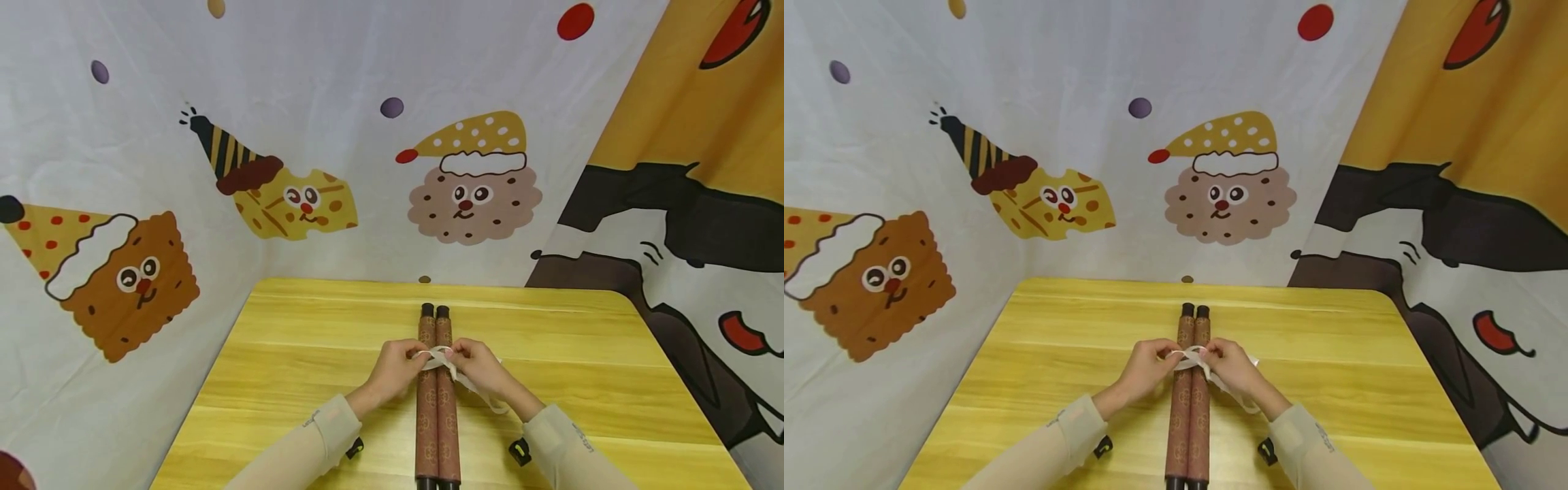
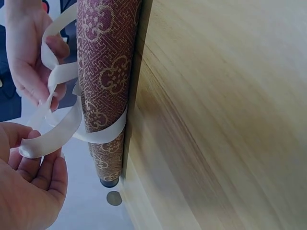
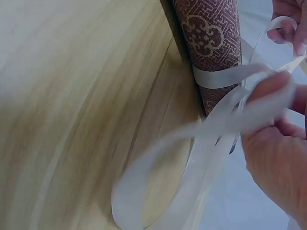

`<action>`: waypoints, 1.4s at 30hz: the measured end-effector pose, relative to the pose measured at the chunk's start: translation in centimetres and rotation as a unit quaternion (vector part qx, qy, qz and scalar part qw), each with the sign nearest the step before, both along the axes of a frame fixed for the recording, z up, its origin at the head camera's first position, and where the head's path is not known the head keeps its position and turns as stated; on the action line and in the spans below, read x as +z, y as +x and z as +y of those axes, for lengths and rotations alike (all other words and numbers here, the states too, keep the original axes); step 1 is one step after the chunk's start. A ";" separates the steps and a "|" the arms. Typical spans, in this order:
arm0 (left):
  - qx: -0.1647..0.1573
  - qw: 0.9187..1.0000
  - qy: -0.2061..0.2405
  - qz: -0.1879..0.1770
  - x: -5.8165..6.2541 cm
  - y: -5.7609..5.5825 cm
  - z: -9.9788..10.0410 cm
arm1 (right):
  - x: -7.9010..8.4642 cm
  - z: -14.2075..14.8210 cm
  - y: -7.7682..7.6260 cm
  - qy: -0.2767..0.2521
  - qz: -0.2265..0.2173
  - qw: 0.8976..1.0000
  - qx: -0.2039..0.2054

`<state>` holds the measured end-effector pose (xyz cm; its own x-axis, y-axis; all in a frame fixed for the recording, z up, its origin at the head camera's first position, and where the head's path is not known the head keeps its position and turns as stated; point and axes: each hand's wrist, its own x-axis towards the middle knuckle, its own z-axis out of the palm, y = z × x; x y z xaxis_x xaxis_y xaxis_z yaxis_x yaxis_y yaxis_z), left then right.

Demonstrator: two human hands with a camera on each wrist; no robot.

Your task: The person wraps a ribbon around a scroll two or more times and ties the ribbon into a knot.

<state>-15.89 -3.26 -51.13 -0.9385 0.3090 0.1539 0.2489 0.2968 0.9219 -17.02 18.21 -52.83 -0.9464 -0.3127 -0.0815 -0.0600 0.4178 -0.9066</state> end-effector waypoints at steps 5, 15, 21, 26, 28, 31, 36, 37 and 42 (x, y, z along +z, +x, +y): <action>0.007 1.000 -0.013 0.004 -0.1 -0.2 0.0 | 0.1 -0.3 0.7 0.012 -0.019 1.000 0.005; 0.022 0.999 -0.028 0.019 -0.5 -0.6 -0.3 | -0.5 -0.3 1.7 0.025 -0.018 0.999 0.032; 0.022 0.999 -0.020 0.020 -0.3 -0.6 -0.9 | -0.4 0.9 1.9 -0.015 -0.011 0.999 0.034; 0.024 0.999 -0.025 0.018 -0.1 -0.6 -2.0 | 0.1 2.4 1.9 0.024 0.024 0.999 0.022; 0.027 0.999 -0.038 0.026 0.0 -0.7 -2.4 | 0.3 2.9 1.9 0.044 0.031 0.998 0.019; 0.024 0.997 -0.063 0.041 0.2 -0.6 -3.2 | 0.7 3.7 1.9 0.057 0.030 0.998 0.017; 0.003 0.990 -0.113 0.079 0.7 -0.2 -4.8 | 0.8 4.7 2.0 0.063 0.020 0.998 0.013; 0.001 0.989 -0.122 0.089 0.8 -0.2 -5.2 | 0.8 4.9 2.0 0.062 0.018 0.998 0.012; 0.005 0.987 -0.125 0.099 1.4 0.2 -7.1 | 1.1 5.8 2.1 0.063 0.013 0.998 0.003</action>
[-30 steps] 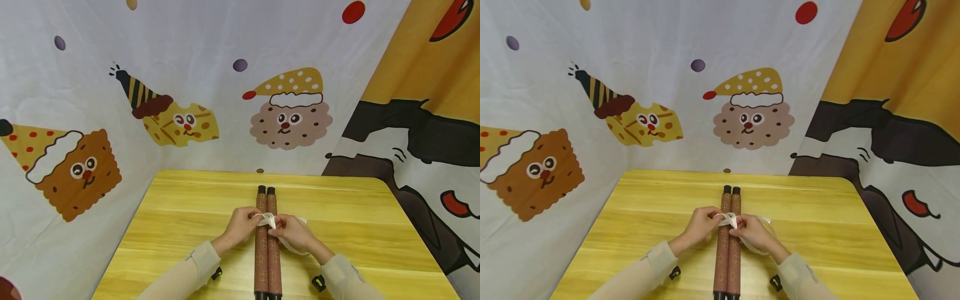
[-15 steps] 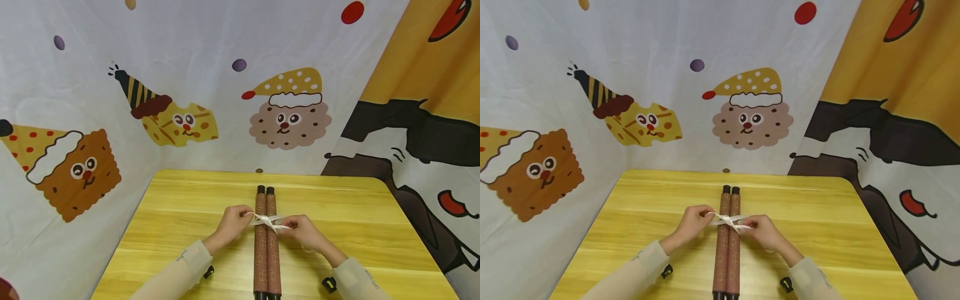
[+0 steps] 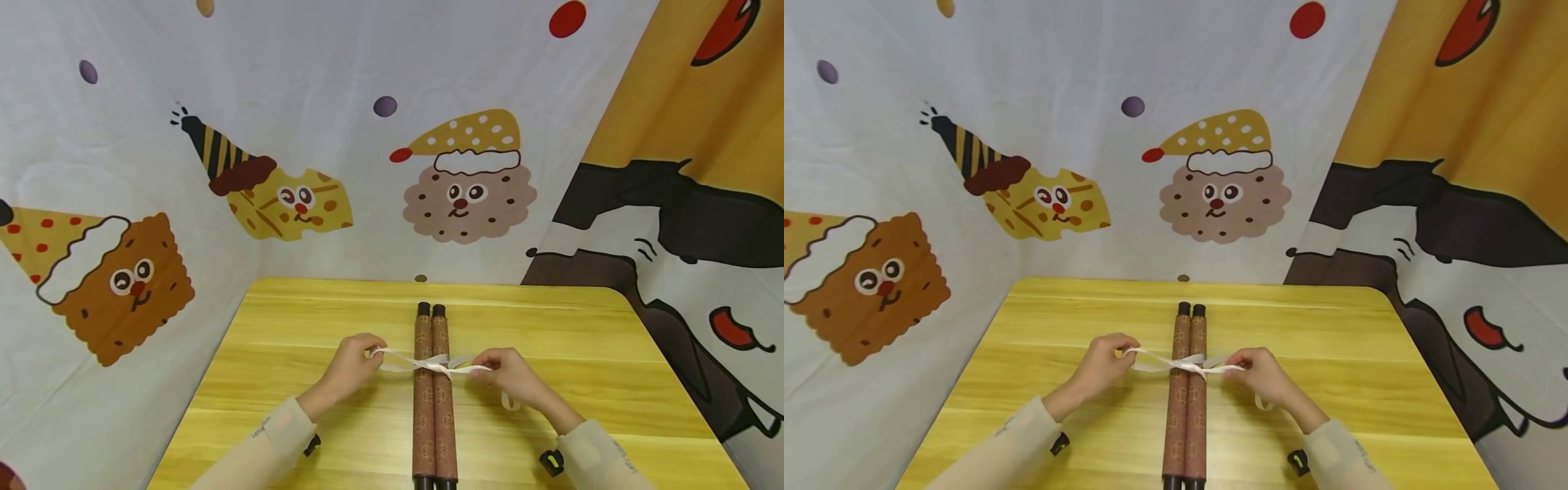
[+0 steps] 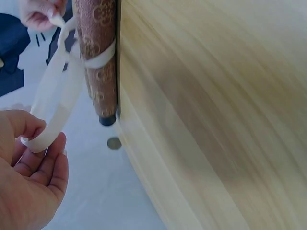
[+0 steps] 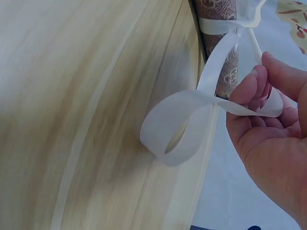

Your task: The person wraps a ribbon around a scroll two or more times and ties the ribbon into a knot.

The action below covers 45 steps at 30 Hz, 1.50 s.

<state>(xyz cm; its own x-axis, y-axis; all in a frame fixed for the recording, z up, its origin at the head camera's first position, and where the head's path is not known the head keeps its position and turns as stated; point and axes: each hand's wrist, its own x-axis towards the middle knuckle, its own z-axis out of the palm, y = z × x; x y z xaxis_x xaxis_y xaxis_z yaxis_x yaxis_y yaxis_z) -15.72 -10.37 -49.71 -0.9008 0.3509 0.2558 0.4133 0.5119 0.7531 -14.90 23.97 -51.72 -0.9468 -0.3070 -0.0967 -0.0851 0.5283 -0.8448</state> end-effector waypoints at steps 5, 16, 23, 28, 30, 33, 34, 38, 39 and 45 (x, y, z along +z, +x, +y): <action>0.022 0.999 0.023 -0.022 0.6 0.2 -2.1 | 0.3 0.7 0.1 0.008 0.000 1.000 -0.007; 0.029 1.000 0.002 -0.001 0.0 0.2 -6.2 | 1.6 2.1 0.8 -0.003 -0.022 1.000 -0.004; 0.016 1.000 -0.016 0.004 -0.5 0.2 -7.6 | 0.1 4.1 0.5 0.017 -0.011 1.000 -0.015; 0.010 1.000 -0.029 0.001 -0.4 0.4 -8.2 | -0.1 5.4 0.3 0.033 0.011 0.999 -0.020; 0.006 0.999 -0.034 0.003 -0.4 0.5 -8.5 | -0.1 5.9 0.3 0.037 0.016 0.999 -0.019; -0.006 0.999 -0.042 -0.006 -0.6 0.5 -9.1 | -0.1 6.8 0.4 0.044 0.020 0.999 -0.023; -0.010 0.999 -0.045 -0.012 -0.8 0.5 -9.4 | -0.1 7.1 0.4 0.047 0.020 0.998 -0.026; -0.021 0.997 -0.055 -0.046 -1.3 0.4 -10.4 | 0.0 8.3 0.7 0.059 0.025 0.997 -0.035; -0.022 0.997 -0.057 -0.053 -1.5 0.3 -10.7 | 0.0 8.6 0.7 0.063 0.027 0.997 -0.038; -0.007 0.996 -0.076 -0.049 -2.4 0.1 -12.3 | 0.0 10.2 1.0 0.086 0.035 0.995 -0.048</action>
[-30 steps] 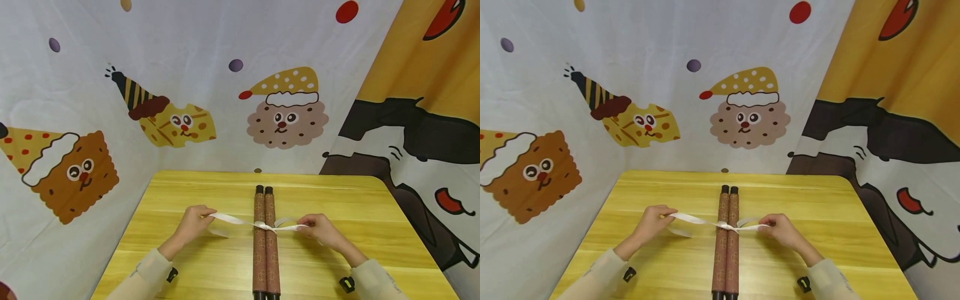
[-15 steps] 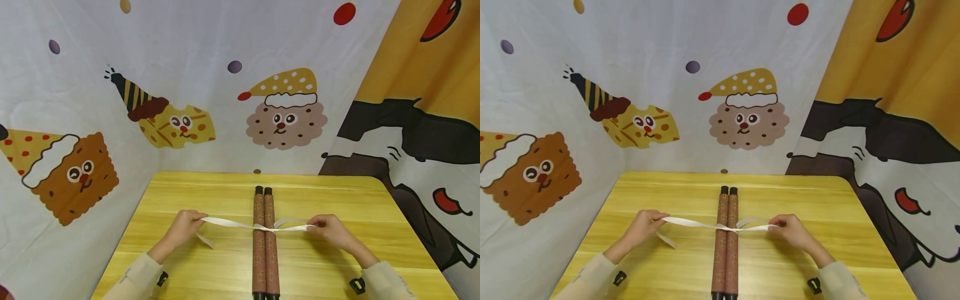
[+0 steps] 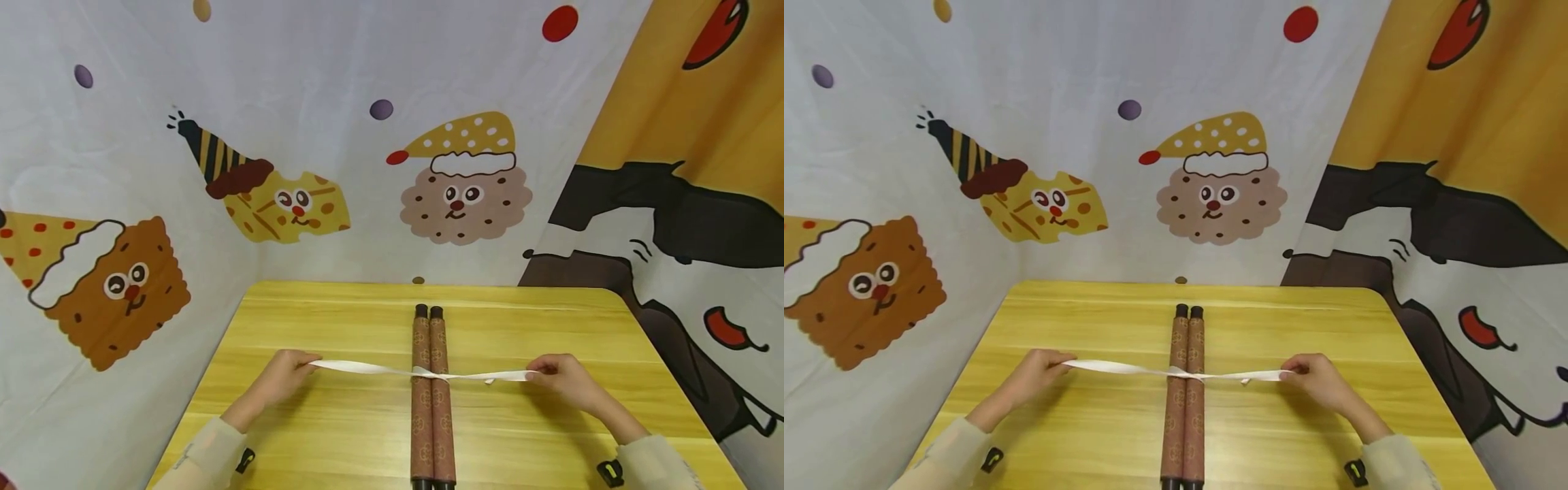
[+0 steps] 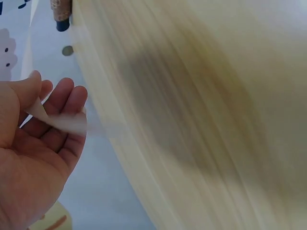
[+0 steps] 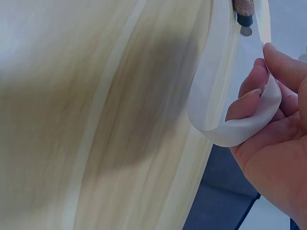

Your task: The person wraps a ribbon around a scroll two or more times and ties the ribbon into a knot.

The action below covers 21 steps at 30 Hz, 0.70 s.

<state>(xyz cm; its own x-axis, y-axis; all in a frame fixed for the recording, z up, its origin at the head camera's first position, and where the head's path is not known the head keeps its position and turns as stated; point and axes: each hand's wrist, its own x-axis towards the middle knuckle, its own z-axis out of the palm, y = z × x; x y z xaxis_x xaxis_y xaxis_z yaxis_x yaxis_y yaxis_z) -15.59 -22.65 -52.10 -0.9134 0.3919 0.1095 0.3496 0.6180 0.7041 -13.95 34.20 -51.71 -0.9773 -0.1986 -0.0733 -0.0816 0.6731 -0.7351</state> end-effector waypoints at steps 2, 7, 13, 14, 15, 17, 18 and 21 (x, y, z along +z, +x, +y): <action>0.003 1.000 -0.004 0.004 -0.2 0.1 -0.4 | -0.2 0.5 0.0 0.004 0.001 1.000 -0.001; 0.013 1.000 -0.014 -0.001 -0.7 0.3 -1.2 | -0.8 1.8 0.2 0.009 0.000 1.000 -0.001; 0.026 0.998 -0.040 -0.032 -1.2 0.5 -1.5 | -1.1 2.8 0.2 0.021 0.015 1.000 -0.004; 0.031 0.998 -0.047 -0.037 -1.3 0.6 -1.5 | -1.2 2.9 0.2 0.025 0.019 0.999 -0.005; 0.032 0.997 -0.053 -0.037 -1.4 0.6 -1.5 | -1.2 3.0 0.1 0.028 0.022 0.999 -0.007; 0.039 0.996 -0.070 -0.032 -1.6 0.5 -1.6 | -1.2 3.0 0.2 0.033 0.025 0.999 -0.011; 0.044 0.996 -0.080 -0.026 -1.8 0.5 -1.5 | -1.2 3.1 0.2 0.034 0.023 0.999 -0.012; 0.053 0.993 -0.105 -0.004 -2.2 0.2 -1.6 | -1.3 3.1 0.3 0.037 0.024 0.999 -0.013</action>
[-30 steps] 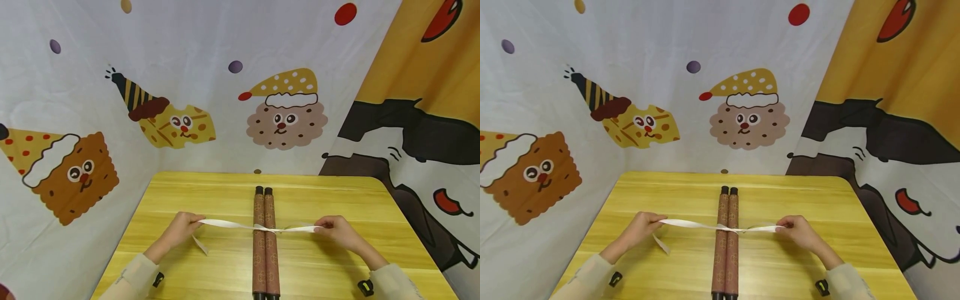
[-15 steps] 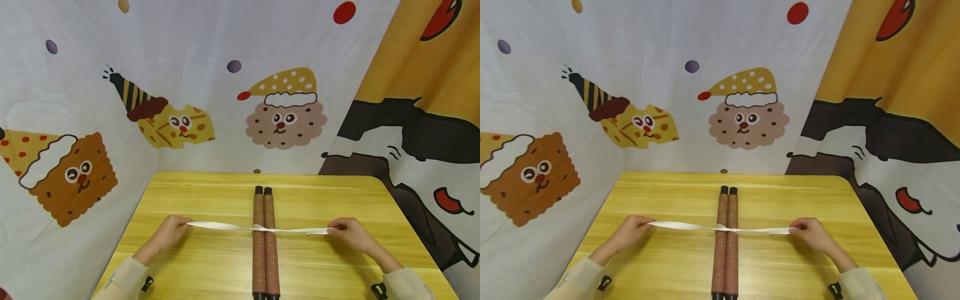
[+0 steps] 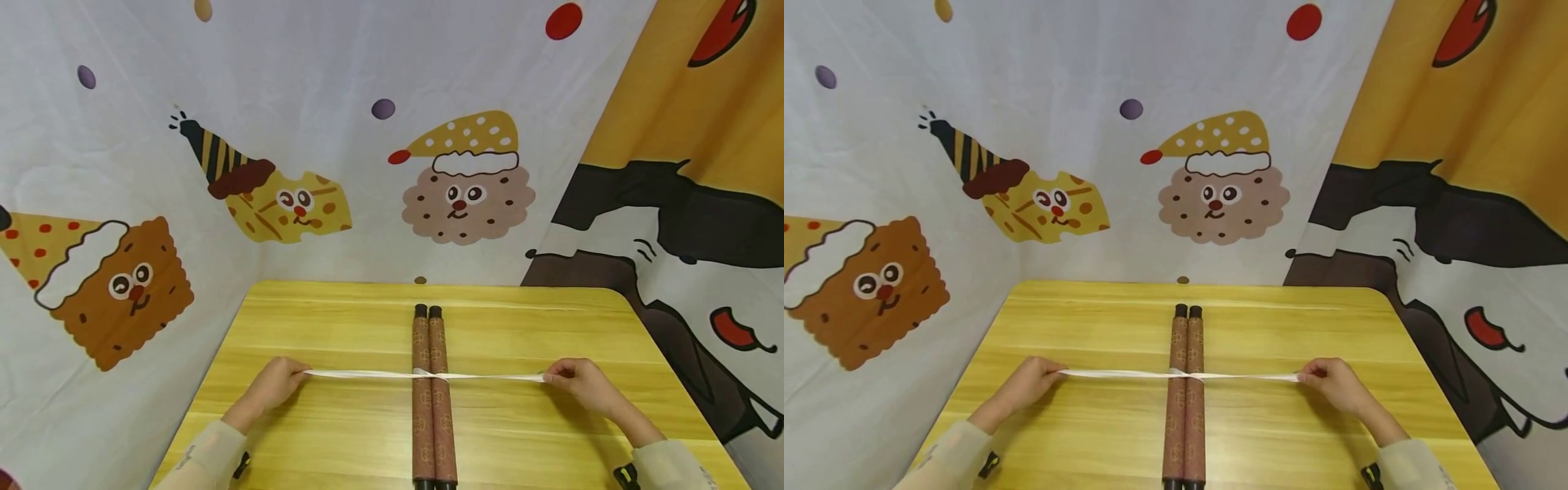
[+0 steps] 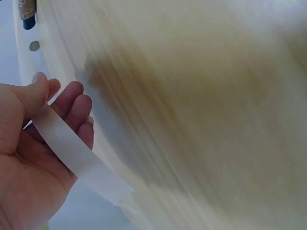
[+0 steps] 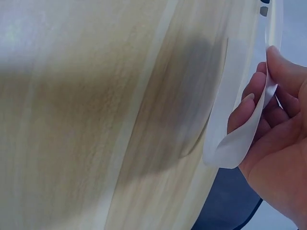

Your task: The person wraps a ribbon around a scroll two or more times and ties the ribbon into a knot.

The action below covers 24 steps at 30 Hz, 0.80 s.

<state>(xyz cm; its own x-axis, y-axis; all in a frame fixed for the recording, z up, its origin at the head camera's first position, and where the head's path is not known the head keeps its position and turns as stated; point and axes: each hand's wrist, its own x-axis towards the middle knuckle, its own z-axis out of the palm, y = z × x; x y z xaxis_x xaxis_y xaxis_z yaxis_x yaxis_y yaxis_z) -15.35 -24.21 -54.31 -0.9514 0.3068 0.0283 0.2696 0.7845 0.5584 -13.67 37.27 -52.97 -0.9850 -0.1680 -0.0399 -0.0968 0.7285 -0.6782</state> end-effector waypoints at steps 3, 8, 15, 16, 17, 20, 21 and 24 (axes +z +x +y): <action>0.001 1.000 -0.010 0.013 -0.4 -0.1 0.0 | -0.1 -0.1 0.1 0.000 0.003 1.000 0.000; -0.009 1.000 -0.013 0.012 -0.7 -0.1 0.2 | -0.3 -0.2 0.2 0.001 0.011 1.000 -0.001; -0.064 0.996 -0.069 0.009 0.2 0.4 1.4 | -0.7 -0.4 0.3 0.007 0.006 1.000 0.002; -0.075 0.995 -0.070 0.017 0.4 0.5 1.7 | -0.7 -0.4 0.3 0.006 0.003 1.000 0.004; -0.085 0.993 -0.071 0.029 0.5 0.6 2.2 | -0.7 -0.5 0.3 0.008 0.000 1.000 0.006; -0.100 0.993 -0.059 0.034 0.9 0.7 3.8 | -0.6 -0.7 0.2 0.014 -0.003 1.000 0.008; -0.103 0.993 -0.051 0.029 1.1 0.7 4.5 | -0.5 -0.9 0.2 0.015 -0.003 1.000 0.008; -0.115 0.992 -0.037 0.023 1.5 0.7 6.6 | -0.2 -1.4 0.0 0.017 0.005 1.000 0.017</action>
